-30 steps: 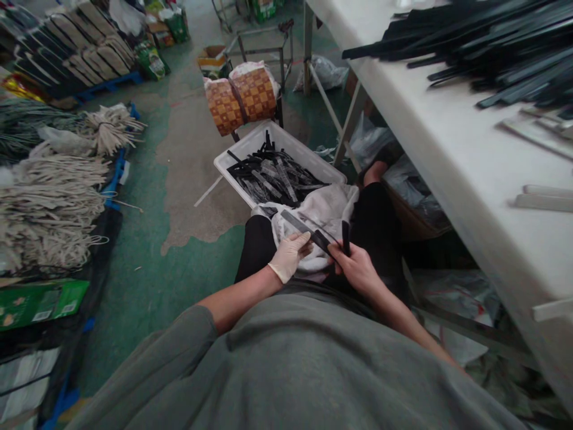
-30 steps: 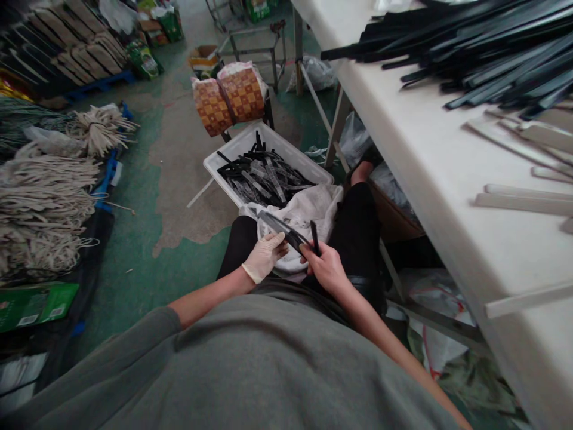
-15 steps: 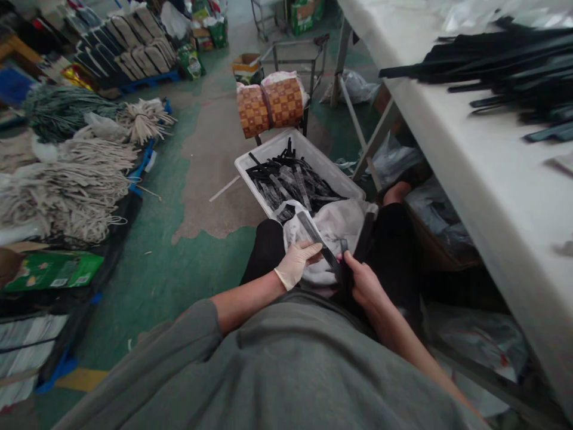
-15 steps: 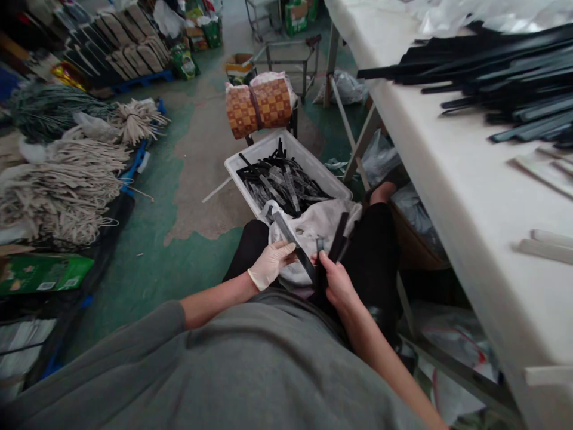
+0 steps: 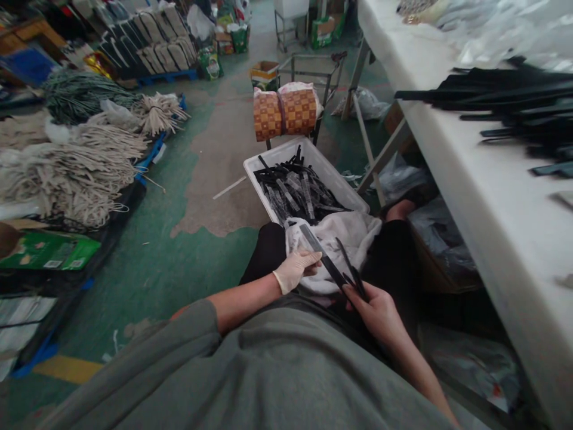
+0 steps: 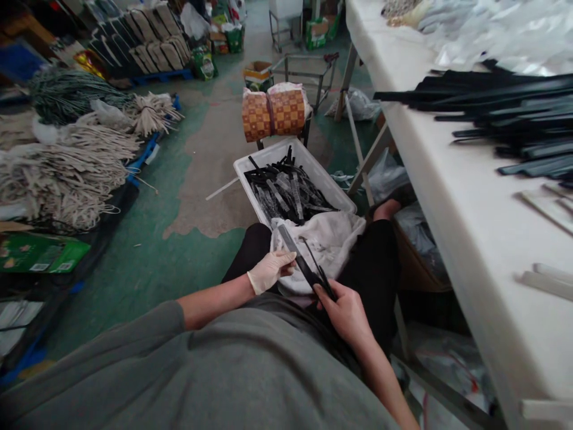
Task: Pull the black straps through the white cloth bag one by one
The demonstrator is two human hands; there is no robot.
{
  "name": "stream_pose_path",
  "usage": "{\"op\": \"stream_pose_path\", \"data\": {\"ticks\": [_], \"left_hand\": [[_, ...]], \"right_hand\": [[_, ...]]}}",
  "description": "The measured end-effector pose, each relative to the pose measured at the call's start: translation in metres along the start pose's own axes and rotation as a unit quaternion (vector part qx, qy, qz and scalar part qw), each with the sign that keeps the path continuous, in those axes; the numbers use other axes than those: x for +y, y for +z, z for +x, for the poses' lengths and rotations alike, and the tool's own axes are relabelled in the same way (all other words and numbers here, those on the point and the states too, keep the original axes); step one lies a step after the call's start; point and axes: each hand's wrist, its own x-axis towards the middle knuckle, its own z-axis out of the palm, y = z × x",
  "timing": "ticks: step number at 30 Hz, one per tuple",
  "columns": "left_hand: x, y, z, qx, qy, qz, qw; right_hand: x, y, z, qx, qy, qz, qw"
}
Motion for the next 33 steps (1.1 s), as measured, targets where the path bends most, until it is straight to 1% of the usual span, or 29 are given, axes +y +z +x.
{"op": "stream_pose_path", "data": {"ticks": [3, 4, 6, 10, 13, 15, 19, 21, 24, 25, 28, 30, 33], "left_hand": [[-0.007, 0.011, -0.008, -0.066, -0.017, 0.018, 0.998], [-0.007, 0.014, -0.009, -0.076, -0.02, 0.014, 0.997], [-0.003, 0.015, -0.008, -0.061, -0.023, -0.016, 0.998], [0.012, 0.004, 0.009, 0.02, -0.022, -0.103, 0.994], [0.015, -0.001, 0.017, 0.063, -0.02, -0.144, 0.987], [0.011, 0.003, 0.015, 0.055, -0.01, -0.145, 0.988], [0.005, 0.016, 0.005, -0.025, 0.015, -0.081, 0.996], [0.009, 0.018, 0.006, -0.017, 0.045, -0.071, 0.996], [0.016, 0.015, 0.014, 0.023, 0.093, -0.082, 0.992], [0.017, 0.014, 0.015, 0.024, 0.093, -0.078, 0.992], [0.012, 0.017, 0.013, -0.024, 0.062, -0.038, 0.997], [0.01, 0.022, 0.01, -0.042, 0.061, -0.026, 0.997], [0.016, 0.024, 0.009, -0.004, 0.091, -0.043, 0.995]], "right_hand": [[-0.01, 0.0, 0.013, 0.029, -0.021, -0.038, 0.999], [-0.013, 0.0, 0.017, 0.036, -0.027, -0.044, 0.998], [-0.018, 0.0, 0.024, 0.043, -0.037, -0.048, 0.997], [-0.018, 0.003, 0.021, 0.023, -0.049, -0.042, 0.998], [-0.016, 0.008, 0.018, 0.004, -0.042, -0.046, 0.998], [-0.016, 0.011, 0.02, 0.015, -0.034, -0.057, 0.998], [-0.016, 0.009, 0.026, 0.049, -0.041, -0.059, 0.996], [-0.015, 0.004, 0.025, 0.031, -0.051, -0.055, 0.997], [-0.015, 0.0, 0.02, -0.001, -0.037, -0.053, 0.998], [-0.016, 0.0, 0.019, 0.004, -0.03, -0.057, 0.998], [-0.023, -0.001, 0.022, 0.051, -0.03, -0.078, 0.995], [-0.025, -0.003, 0.024, 0.061, -0.038, -0.08, 0.994], [-0.02, -0.007, 0.022, 0.018, -0.032, -0.076, 0.996]]}}
